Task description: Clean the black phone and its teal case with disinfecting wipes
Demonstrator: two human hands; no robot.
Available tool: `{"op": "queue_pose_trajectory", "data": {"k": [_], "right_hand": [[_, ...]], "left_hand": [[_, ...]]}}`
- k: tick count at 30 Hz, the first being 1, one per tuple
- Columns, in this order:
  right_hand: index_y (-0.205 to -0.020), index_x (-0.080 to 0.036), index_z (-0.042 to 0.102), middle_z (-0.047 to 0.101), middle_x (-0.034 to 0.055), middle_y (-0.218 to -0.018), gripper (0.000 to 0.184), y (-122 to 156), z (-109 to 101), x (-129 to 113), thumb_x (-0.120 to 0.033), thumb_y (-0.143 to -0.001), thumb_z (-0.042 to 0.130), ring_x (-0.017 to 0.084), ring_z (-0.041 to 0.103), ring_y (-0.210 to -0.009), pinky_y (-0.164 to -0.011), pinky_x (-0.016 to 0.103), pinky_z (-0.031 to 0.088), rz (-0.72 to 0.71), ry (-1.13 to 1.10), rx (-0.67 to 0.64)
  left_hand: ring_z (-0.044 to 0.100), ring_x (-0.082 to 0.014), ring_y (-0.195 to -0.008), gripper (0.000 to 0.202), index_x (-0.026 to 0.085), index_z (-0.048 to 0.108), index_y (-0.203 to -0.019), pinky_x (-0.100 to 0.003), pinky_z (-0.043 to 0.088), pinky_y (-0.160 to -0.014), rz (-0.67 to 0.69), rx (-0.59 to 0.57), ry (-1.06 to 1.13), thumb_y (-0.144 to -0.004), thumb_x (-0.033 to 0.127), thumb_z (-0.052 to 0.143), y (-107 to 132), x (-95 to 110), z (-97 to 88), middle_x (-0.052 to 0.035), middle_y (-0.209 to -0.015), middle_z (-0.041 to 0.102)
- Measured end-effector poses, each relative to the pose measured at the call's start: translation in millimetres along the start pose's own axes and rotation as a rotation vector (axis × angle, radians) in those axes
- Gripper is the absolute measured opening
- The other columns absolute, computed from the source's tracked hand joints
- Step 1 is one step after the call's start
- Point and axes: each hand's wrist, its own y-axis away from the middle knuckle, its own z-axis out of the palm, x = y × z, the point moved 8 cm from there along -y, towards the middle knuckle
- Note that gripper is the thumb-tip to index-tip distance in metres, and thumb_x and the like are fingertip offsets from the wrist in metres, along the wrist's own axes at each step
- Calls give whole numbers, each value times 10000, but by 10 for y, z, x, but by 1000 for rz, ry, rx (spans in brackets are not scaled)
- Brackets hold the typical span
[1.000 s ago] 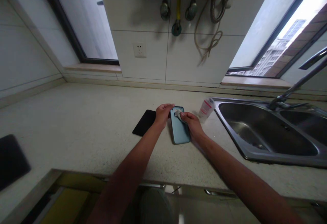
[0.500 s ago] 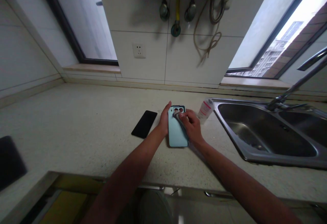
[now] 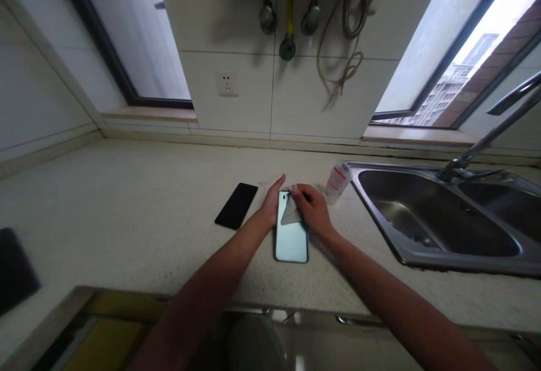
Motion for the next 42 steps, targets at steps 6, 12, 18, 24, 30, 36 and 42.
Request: {"op": "queue_pose_trajectory", "data": {"k": [6,12,18,24,30,36,42], "right_hand": [[-743,-203,618,601,61,-964,271,-13,-527,-416,-413,-912,598,214,582,-975,-906,405,454,-251,79,395],[-794,-212,594,566,13,-795,243,82,-866,-781,-387,-958,555,177,556,-807,-798,358,467,-475,259,599],[-891,-224,720,701,102,-946,238,106,54,-554,-331,-972,523,236,629,-901,-801,395,507,-564,485,-229],[-962,-244,745,735,104,-1084,232,191,234,-517,-255,-963,513,257,657,-1050,-944,448,513,-578,441,-296],[-923,-209,727,750,95,-957,243,295,355,-590,-216,-957,486,228,678,-939,-867,373,528,-639,455,-494],[-799,-194,669,686,60,-773,242,428,377,-720,-255,-950,489,184,609,-746,-722,314,469,-707,403,-650],[-734,-194,628,642,50,-744,303,522,463,-675,-327,-970,490,175,578,-735,-716,310,453,-667,399,-760]], "left_hand": [[699,-264,-606,465,108,668,-969,-346,528,-588,14,-76,-108,-933,513,441,10,43,54,-123,-655,700],[730,-273,-775,468,89,652,-1017,-377,556,-718,81,-40,-115,-926,500,448,39,97,45,-197,-859,735],[603,-188,-465,408,130,693,-889,-316,511,-570,56,-2,-70,-891,500,523,24,53,10,-47,-549,633],[711,-249,-724,496,95,705,-997,-368,541,-773,151,18,-53,-911,531,485,-25,109,-45,-115,-732,713],[709,-274,-702,434,118,648,-915,-401,539,-721,269,112,-5,-914,508,457,-7,239,-135,-131,-721,689],[704,-265,-701,311,124,638,-955,-456,551,-747,333,155,35,-877,399,516,99,354,-119,-105,-721,678],[706,-263,-693,256,124,648,-921,-452,561,-716,257,154,-1,-839,344,548,44,359,-188,-118,-720,692]]}}
